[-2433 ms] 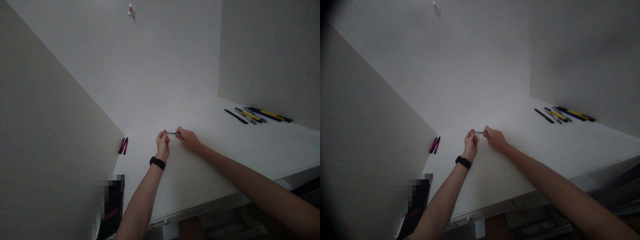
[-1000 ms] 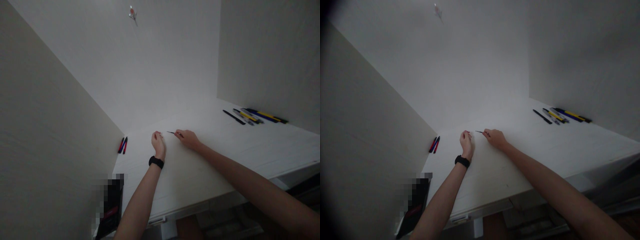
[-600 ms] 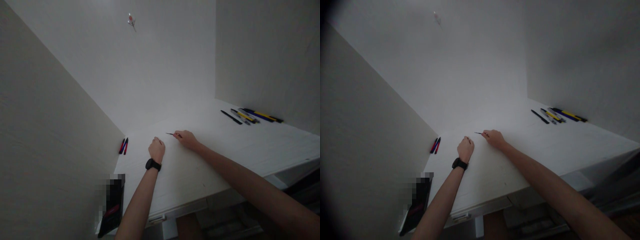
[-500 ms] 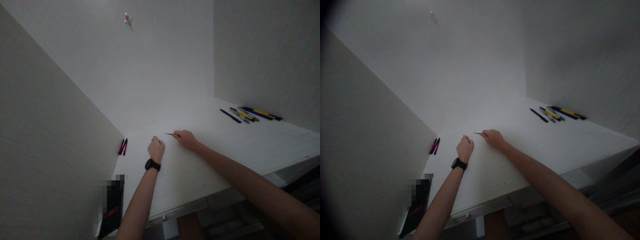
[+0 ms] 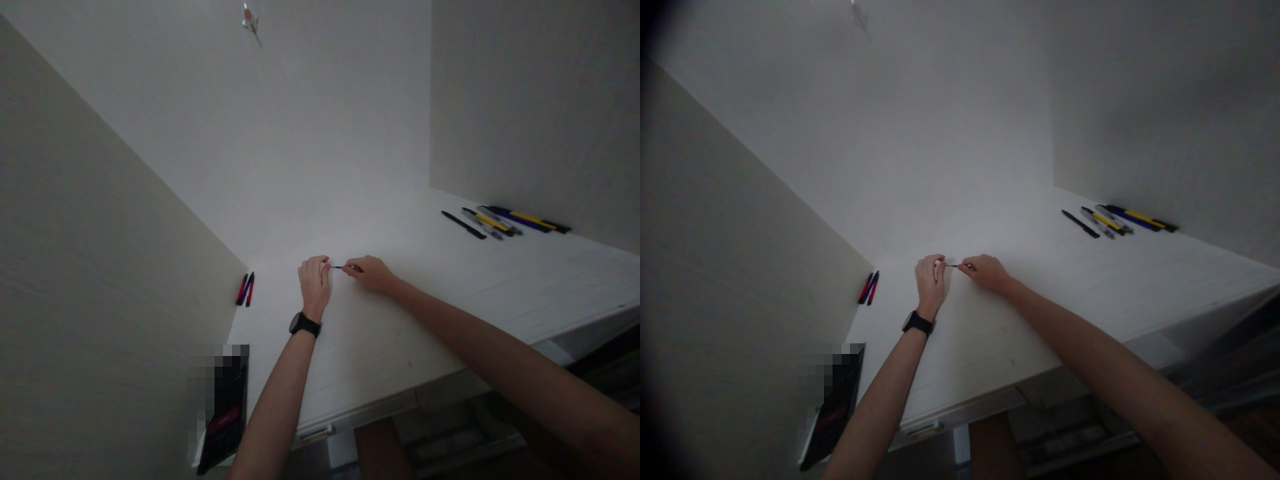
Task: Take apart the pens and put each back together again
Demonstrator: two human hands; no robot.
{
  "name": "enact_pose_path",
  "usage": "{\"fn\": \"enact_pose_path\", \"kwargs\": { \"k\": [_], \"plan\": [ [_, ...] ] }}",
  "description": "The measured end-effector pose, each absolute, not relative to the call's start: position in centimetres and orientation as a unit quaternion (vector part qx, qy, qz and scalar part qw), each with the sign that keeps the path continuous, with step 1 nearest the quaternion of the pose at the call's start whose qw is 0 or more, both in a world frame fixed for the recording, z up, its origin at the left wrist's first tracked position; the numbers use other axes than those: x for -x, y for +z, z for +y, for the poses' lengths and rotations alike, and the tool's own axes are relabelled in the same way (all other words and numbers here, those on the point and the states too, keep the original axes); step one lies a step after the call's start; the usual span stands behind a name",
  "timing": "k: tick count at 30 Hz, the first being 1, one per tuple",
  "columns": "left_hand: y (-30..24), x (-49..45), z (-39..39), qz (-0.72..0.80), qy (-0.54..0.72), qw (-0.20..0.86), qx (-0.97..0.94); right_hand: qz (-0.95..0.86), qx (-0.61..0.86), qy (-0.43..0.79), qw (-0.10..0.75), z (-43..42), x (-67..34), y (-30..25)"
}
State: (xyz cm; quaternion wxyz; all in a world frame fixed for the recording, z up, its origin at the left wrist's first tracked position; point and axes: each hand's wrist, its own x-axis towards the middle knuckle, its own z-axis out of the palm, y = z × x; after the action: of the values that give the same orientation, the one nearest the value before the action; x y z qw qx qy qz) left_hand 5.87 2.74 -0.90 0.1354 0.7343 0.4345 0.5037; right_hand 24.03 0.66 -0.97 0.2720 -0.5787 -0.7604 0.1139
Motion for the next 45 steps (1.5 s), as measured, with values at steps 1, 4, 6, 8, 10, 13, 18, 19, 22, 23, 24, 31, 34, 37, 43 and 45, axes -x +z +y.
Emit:
{"fn": "enact_pose_path", "kwargs": {
  "k": [1, 4, 6, 8, 10, 13, 18, 19, 22, 23, 24, 31, 34, 37, 43, 45],
  "plan": [
    [-1.0, -5.9, 2.7, 0.427, 0.487, 0.131, -0.751, -0.762, 0.575, 0.116, 0.274, 0.7, -24.0, -1.0],
    [-1.3, -5.9, 2.9, 0.428, 0.407, 0.071, -0.804, -0.763, 0.571, 0.120, 0.277, 0.8, -24.1, -1.1],
    [-1.4, -5.6, 3.1, 0.448, 0.398, 0.022, -0.800, -0.759, 0.576, 0.120, 0.278, 0.8, -24.1, -1.1],
    [-1.5, -5.2, 3.3, 0.487, 0.441, -0.018, -0.754, -0.750, 0.587, 0.117, 0.281, 0.9, -24.2, -1.1],
    [-1.5, -4.8, 3.4, 0.525, 0.478, -0.038, -0.704, -0.740, 0.599, 0.114, 0.285, 0.9, -24.3, -1.0],
    [-1.7, -4.6, 3.6, 0.566, 0.443, -0.043, -0.694, -0.730, 0.610, 0.115, 0.286, 0.8, -24.4, -0.9],
    [-2.2, -5.4, 3.6, 0.591, 0.282, -0.061, -0.753, -0.725, 0.613, 0.117, 0.292, 0.9, -24.3, -0.9],
    [-2.2, -5.6, 3.6, 0.587, 0.264, -0.063, -0.763, -0.723, 0.615, 0.118, 0.293, 0.9, -24.3, -0.8],
    [-2.1, -6.0, 3.4, 0.564, 0.226, -0.051, -0.792, -0.713, 0.625, 0.120, 0.295, 0.9, -24.3, -0.8],
    [-2.1, -6.1, 3.3, 0.555, 0.214, -0.045, -0.803, -0.710, 0.627, 0.121, 0.296, 0.8, -24.2, -0.8],
    [-2.0, -6.2, 3.2, 0.547, 0.203, -0.041, -0.811, -0.708, 0.629, 0.121, 0.297, 0.8, -24.2, -0.7],
    [-1.3, -6.3, 2.9, 0.570, 0.205, -0.078, -0.792, -0.696, 0.634, 0.128, 0.311, 0.8, -24.1, -0.7],
    [-1.1, -5.9, 2.8, 0.616, 0.299, -0.114, -0.719, -0.682, 0.636, 0.129, 0.337, 1.0, -24.3, -0.9],
    [-1.1, -5.6, 2.8, 0.605, 0.376, -0.118, -0.692, -0.659, 0.638, 0.145, 0.370, 1.3, -24.5, -1.2],
    [-1.2, -5.6, 2.4, 0.374, 0.372, -0.033, -0.849, -0.711, 0.570, 0.165, 0.378, 1.3, -24.3, -1.5],
    [-1.3, -5.7, 2.3, 0.335, 0.380, -0.004, -0.862, -0.740, 0.547, 0.161, 0.356, 1.2, -24.1, -1.6]
  ]
}}
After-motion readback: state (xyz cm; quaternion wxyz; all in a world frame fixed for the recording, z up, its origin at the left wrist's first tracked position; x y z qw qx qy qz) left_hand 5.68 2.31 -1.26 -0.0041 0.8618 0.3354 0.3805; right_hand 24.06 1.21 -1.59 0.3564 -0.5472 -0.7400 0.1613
